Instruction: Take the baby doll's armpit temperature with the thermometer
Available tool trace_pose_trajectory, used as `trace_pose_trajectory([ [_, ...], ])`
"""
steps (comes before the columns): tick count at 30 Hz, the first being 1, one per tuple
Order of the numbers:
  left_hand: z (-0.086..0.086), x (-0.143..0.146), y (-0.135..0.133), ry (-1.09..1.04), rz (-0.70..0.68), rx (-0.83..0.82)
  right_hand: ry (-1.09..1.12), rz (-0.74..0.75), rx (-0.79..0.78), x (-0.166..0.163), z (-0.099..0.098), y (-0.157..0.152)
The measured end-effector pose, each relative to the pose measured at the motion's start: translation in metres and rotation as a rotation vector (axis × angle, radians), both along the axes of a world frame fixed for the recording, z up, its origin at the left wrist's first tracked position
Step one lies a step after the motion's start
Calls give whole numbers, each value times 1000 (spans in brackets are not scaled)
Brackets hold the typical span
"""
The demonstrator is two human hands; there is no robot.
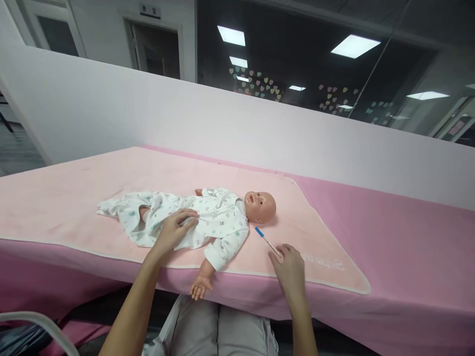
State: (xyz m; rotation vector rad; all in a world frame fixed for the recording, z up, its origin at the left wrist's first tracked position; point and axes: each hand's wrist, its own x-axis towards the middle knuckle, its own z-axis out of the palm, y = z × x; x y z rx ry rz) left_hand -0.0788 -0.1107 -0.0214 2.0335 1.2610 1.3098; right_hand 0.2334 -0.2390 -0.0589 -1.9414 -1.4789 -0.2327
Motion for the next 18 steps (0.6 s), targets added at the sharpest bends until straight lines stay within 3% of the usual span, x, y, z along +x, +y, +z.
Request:
trace_pose_trajectory([
  [4,-1,0,0,-15,-5,5,93,-11,-88,9,17,-7],
  [11,-4,-1,2,-42,-40,11,304,-47,95,-1,63,3],
  [15,-3,0,0,-55,-38,-4,285,24,66,-13,67,30],
  [18,-2,0,0,-53,-37,5,216,87,-65,-22,60,48],
])
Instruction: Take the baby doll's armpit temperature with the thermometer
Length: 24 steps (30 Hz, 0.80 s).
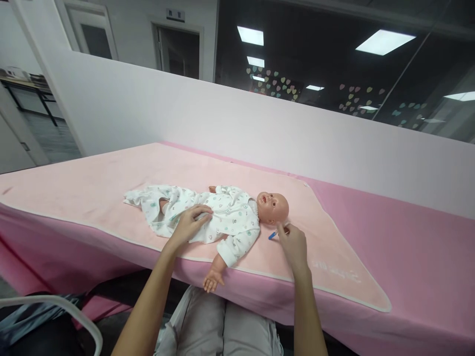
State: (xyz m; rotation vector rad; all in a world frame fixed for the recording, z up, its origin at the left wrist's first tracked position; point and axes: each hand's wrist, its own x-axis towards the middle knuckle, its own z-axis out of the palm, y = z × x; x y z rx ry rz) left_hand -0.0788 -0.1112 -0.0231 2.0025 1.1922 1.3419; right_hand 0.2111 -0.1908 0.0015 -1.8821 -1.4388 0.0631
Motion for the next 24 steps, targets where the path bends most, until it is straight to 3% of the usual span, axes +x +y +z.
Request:
trace_pose_trajectory([
  [2,0,0,0,4,-1,2,12,76,-82,-3,-2,6],
  [5,0,0,-1,0,-11,3,225,350,-104,3,11,6],
  [8,1,-1,-1,0,-17,-4,504,653,149,10,44,2],
  [11,2,0,-2,3,-8,-13,484,811,356,3,76,-1],
  [14,2,1,-2,1,-7,-19,415,856,328,-12,96,-6],
  [17,1,1,-1,-12,-9,-11,358,930,347,-18,103,-18],
  [20,1,1,-1,-17,-12,-8,315,997,416,-19,99,-26],
  [24,2,1,-2,-9,-15,-20,270,916,427,-26,86,-23],
])
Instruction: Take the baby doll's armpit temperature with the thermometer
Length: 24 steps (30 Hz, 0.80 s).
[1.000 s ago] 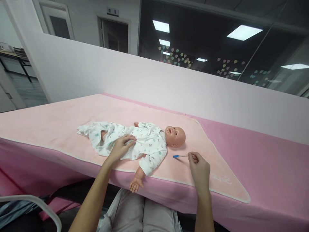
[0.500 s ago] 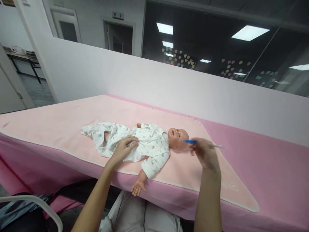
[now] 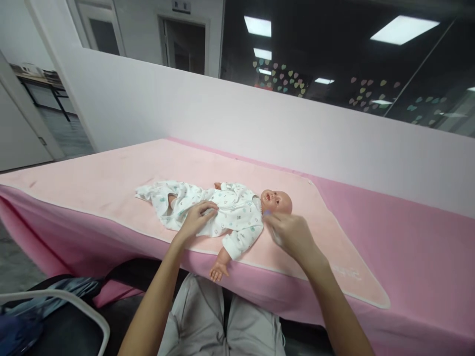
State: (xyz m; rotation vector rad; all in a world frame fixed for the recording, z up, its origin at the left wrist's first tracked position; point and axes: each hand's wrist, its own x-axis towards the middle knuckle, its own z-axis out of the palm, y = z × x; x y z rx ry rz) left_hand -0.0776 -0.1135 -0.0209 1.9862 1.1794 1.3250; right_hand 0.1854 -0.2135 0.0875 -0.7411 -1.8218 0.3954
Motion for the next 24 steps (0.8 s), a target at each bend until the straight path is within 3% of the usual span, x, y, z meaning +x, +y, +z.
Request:
trace_pose_trajectory([
  [4,2,2,-2,4,11,-13,-52,-383,-115,8,-15,1],
  [7,3,2,-2,28,0,-35,-146,-574,-180,22,-40,0],
  [11,2,1,-1,26,-1,-35,-466,-596,-245,38,-84,6],
  [14,3,1,-2,19,4,-33,-589,-561,-213,49,-109,12],
  [20,6,2,-3,27,4,-36,-581,-588,-142,61,-139,19],
  [24,4,2,-2,32,-16,-41,-576,-596,-105,63,-149,19],
])
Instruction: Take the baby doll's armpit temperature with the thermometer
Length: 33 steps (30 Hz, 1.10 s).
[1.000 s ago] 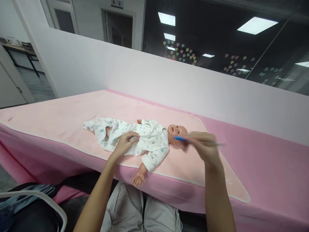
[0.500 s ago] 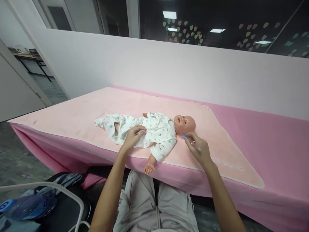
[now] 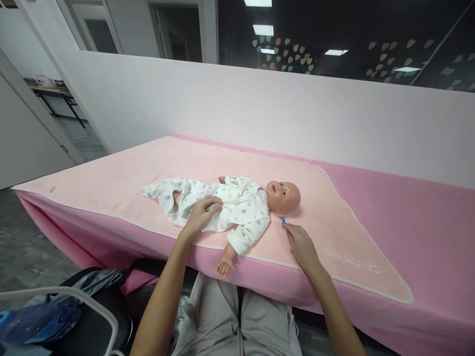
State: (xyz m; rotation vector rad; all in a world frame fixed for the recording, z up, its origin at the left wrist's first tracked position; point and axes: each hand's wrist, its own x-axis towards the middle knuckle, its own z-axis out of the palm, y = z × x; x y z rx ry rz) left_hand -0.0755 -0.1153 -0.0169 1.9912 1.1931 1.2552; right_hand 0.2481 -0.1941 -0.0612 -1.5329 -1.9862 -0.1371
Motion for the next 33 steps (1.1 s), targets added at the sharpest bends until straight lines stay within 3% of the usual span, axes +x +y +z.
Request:
trace_pose_trajectory([
  [6,0,0,2,18,-2,-17,-73,-64,-9,-3,9,-4],
  [11,5,-4,-1,150,-8,35,-33,-42,135,-18,31,6],
  [14,21,-3,-10,223,2,69,-11,39,231,-37,49,29],
  [18,58,21,-17,255,-49,207,-32,122,301,-72,67,67],
  [22,80,67,16,106,-172,211,-50,66,289,-104,61,96],
  [24,75,88,45,29,-163,114,-89,73,309,-111,53,103],
  [28,45,107,88,1,-100,21,-19,123,382,-111,41,106],
  [31,29,104,94,27,-242,-50,99,159,420,-108,37,103],
  [33,27,101,90,28,-295,-65,143,173,439,-108,36,102],
])
